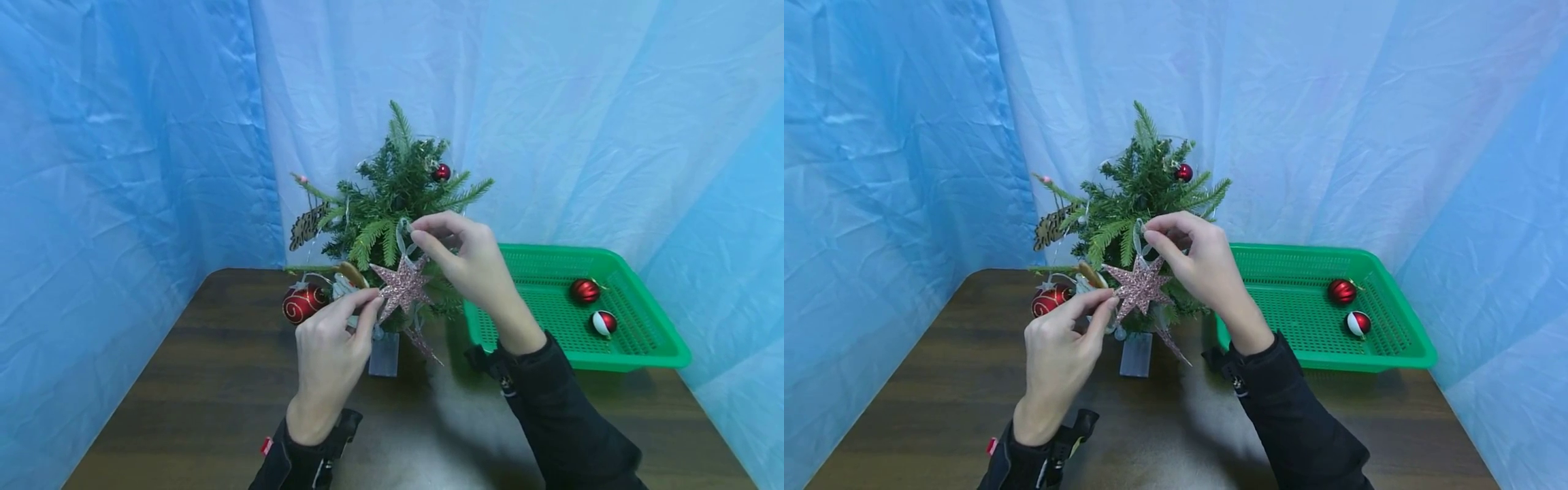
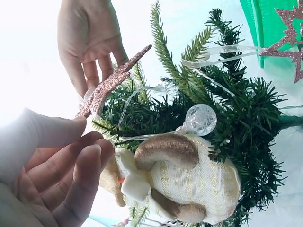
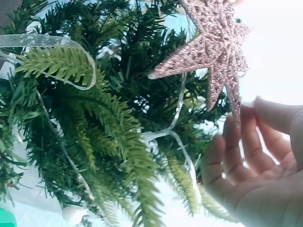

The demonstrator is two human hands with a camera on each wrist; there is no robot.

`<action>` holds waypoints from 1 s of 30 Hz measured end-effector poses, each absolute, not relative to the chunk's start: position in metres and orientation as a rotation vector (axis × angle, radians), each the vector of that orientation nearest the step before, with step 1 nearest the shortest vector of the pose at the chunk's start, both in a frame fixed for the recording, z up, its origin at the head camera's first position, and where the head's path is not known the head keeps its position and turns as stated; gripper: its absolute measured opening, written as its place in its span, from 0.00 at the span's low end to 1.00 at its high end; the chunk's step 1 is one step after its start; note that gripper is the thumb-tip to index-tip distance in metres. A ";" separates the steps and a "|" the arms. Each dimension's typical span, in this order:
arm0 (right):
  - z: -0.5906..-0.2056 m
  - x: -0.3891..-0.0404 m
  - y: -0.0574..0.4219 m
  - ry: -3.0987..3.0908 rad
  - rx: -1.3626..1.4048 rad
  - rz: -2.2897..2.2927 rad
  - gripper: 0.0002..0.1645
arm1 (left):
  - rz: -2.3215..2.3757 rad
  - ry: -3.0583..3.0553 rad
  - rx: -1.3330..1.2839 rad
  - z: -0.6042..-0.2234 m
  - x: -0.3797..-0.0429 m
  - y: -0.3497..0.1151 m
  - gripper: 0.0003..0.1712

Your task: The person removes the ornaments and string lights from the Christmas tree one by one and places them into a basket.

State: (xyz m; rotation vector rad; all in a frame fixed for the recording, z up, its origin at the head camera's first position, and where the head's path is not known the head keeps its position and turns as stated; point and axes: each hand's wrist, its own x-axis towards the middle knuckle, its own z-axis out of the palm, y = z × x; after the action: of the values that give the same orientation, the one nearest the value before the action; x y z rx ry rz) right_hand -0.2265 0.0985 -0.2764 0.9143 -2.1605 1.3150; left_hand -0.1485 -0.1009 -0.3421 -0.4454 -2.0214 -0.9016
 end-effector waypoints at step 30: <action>-0.287 -0.217 0.125 -2.135 0.903 1.313 0.08 | -0.927 -1.984 -0.493 -0.339 -0.148 -0.102 0.08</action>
State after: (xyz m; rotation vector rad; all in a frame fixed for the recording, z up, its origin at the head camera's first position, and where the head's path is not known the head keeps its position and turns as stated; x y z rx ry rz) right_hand -0.2167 0.1250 -0.2868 0.9026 -2.1352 1.3132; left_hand -0.1478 -0.1019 -0.3394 -0.4928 -1.9845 -0.9266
